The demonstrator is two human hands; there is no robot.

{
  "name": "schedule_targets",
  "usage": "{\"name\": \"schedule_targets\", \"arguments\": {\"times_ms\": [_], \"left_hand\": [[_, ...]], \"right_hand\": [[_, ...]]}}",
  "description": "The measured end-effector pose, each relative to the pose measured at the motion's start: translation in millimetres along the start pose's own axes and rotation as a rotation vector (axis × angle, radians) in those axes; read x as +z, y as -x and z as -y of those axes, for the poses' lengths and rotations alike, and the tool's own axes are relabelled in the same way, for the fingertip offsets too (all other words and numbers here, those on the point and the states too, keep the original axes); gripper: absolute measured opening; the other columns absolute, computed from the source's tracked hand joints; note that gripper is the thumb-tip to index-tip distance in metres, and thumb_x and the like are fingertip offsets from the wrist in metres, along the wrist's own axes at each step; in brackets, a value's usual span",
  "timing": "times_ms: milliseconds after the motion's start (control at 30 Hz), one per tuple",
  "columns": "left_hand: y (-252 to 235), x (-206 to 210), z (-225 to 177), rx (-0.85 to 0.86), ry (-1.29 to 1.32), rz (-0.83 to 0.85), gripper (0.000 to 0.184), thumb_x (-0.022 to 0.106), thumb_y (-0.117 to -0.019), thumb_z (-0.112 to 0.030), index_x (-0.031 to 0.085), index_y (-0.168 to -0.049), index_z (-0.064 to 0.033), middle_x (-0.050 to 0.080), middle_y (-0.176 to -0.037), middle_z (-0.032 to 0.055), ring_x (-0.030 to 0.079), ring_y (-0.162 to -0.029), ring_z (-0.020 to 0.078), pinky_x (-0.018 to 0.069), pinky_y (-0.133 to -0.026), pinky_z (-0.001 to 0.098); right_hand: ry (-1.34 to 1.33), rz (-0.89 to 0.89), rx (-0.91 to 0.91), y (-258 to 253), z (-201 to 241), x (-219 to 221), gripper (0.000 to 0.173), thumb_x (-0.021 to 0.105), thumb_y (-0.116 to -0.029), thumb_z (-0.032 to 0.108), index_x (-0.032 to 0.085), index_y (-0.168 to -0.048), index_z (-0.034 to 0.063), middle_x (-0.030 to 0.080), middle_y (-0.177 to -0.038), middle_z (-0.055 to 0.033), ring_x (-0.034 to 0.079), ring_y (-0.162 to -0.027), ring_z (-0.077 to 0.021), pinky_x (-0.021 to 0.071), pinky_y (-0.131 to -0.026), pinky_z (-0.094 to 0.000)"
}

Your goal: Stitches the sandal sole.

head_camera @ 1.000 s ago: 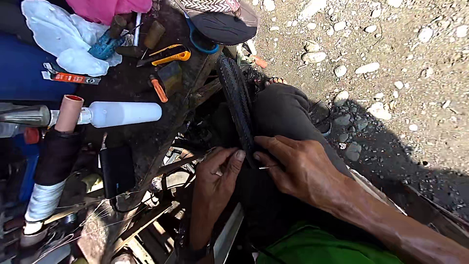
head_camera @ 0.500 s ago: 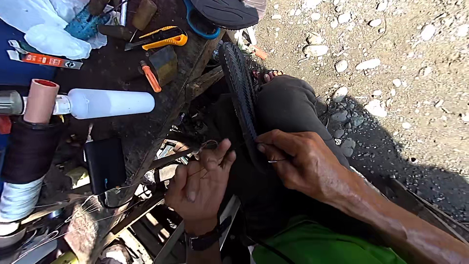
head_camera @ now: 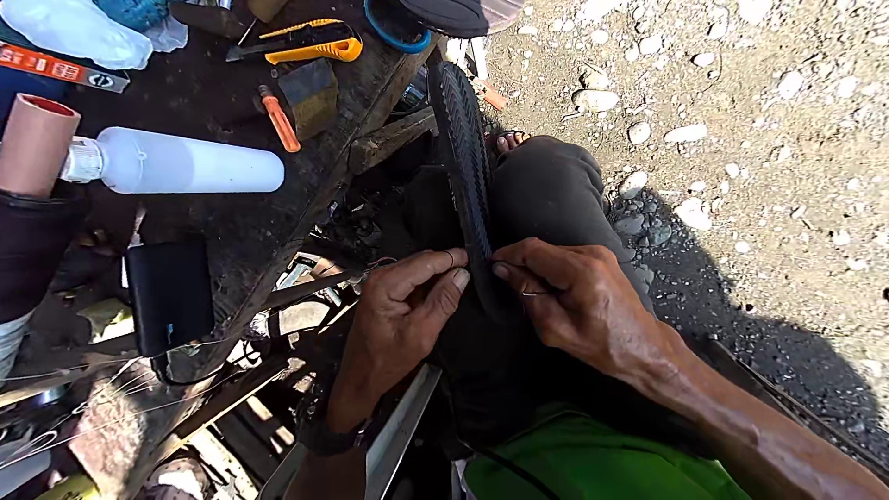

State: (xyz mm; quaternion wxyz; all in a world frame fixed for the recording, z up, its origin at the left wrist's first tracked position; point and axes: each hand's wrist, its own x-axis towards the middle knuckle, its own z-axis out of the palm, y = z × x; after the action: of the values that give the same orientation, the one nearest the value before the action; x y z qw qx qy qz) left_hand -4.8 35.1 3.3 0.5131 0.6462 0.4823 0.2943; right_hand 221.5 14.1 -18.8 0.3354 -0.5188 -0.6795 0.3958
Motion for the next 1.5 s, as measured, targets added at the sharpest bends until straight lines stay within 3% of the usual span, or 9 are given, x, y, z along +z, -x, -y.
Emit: {"name": "schedule_targets", "arguments": {"times_ms": [100,400,533,600,667,700,767,1000,1500], "left_hand": [[2.2,-4.7,14.5,-0.014,0.180,0.020,0.023,0.059,-0.0980,-0.006,0.076,-0.112,-0.0024,0.077,-0.102,0.0014,0.070,-0.090,0.0040,0.0576,-0.081,0.0210],[-13.7,-9.6,9.3,-0.156,0.348,-0.062,0.017,0.063,-0.0960,-0.010,0.077,-0.105,-0.0080,0.068,-0.081,-0.0008,0.055,-0.064,0.0032,0.0466,-0.059,0.0180],[6.0,-30.6,25.7,-0.176,0.569,-0.128,0.026,0.064,-0.1010,-0.029,0.077,-0.110,-0.0074,0.071,-0.121,0.0129,0.073,-0.094,0.0208,0.0636,-0.077,0.0351],[24.2,-35.2,35.2,-0.201,0.377,-0.350,0.026,0.063,-0.1012,-0.030,0.076,-0.106,-0.0081,0.070,-0.126,0.0121,0.074,-0.094,0.0233,0.0644,-0.071,0.0364],[36.1,-25.8,38.1,-0.205,-0.027,-0.448,0.032,0.063,-0.1010,-0.029,0.066,-0.123,-0.0053,0.066,-0.121,0.0090,0.071,-0.086,0.0180,0.0638,-0.065,0.0320],[38.8,-14.5,32.9,-0.169,-0.106,-0.437,0.039,0.064,-0.1009,-0.028,0.061,-0.129,-0.0017,0.067,-0.112,0.0080,0.069,-0.079,0.0145,0.0611,-0.060,0.0290],[36.7,14.8,14.1,-0.044,-0.053,-0.357,0.034,0.066,-0.1002,-0.025,0.063,-0.122,0.0021,0.068,-0.093,0.0019,0.064,-0.069,0.0072,0.0544,-0.055,0.0218],[20.0,42.5,0.0,-0.024,0.133,-0.295,0.027,0.074,-0.0893,-0.007,0.065,-0.111,0.0071,0.072,-0.099,0.0095,0.073,-0.085,0.0174,0.0647,-0.074,0.0310],[17.1,43.9,1.6,0.017,0.123,-0.299,0.024,0.074,-0.0877,-0.006,0.068,-0.108,0.0052,0.072,-0.098,0.0079,0.072,-0.083,0.0153,0.0642,-0.073,0.0296]], "right_hand": [[0.001,0.011,-0.001,-1.9,-0.4,0.7,0.024,0.054,-0.1031,0.022,0.075,-0.099,0.0118,0.066,-0.071,0.0044,0.058,-0.062,-0.0024,0.0451,-0.054,-0.0231],[-0.053,0.110,0.061,-32.9,8.0,-15.0,0.012,0.062,-0.0973,0.023,0.073,-0.096,0.0184,0.060,-0.067,0.0132,0.051,-0.055,0.0055,0.0415,-0.047,-0.0156],[-0.017,0.173,0.145,-27.9,2.1,-67.3,0.023,0.062,-0.0972,0.028,0.064,-0.120,0.0236,0.065,-0.092,0.0116,0.061,-0.070,0.0002,0.0539,-0.056,-0.0202],[0.024,0.174,0.206,-13.9,-6.5,-94.6,0.035,0.057,-0.0995,0.031,0.061,-0.134,0.0252,0.069,-0.104,0.0103,0.068,-0.079,-0.0026,0.0597,-0.063,-0.0237],[-0.080,0.179,0.171,-0.8,-12.8,-100.2,0.042,0.060,-0.1016,0.029,0.060,-0.143,0.0186,0.073,-0.112,0.0062,0.072,-0.091,-0.0065,0.0633,-0.076,-0.0248],[-0.168,0.191,0.131,3.4,-13.8,-93.5,0.042,0.063,-0.1013,0.025,0.062,-0.141,0.0127,0.074,-0.112,0.0032,0.071,-0.093,-0.0079,0.0631,-0.081,-0.0248],[-0.255,0.216,0.042,7.5,-12.8,-70.4,0.033,0.065,-0.1014,0.021,0.068,-0.131,0.0057,0.074,-0.108,0.0010,0.069,-0.092,-0.0050,0.0599,-0.082,-0.0212],[-0.056,0.131,-0.060,4.5,-7.1,-24.4,0.028,0.054,-0.1056,0.026,0.077,-0.119,0.0180,0.074,-0.097,0.0050,0.067,-0.087,-0.0031,0.0556,-0.073,-0.0263],[0.005,0.162,-0.074,-3.5,-5.9,-28.2,0.030,0.051,-0.1038,0.025,0.077,-0.118,0.0200,0.073,-0.092,0.0067,0.066,-0.081,-0.0027,0.0531,-0.066,-0.0261]]}}
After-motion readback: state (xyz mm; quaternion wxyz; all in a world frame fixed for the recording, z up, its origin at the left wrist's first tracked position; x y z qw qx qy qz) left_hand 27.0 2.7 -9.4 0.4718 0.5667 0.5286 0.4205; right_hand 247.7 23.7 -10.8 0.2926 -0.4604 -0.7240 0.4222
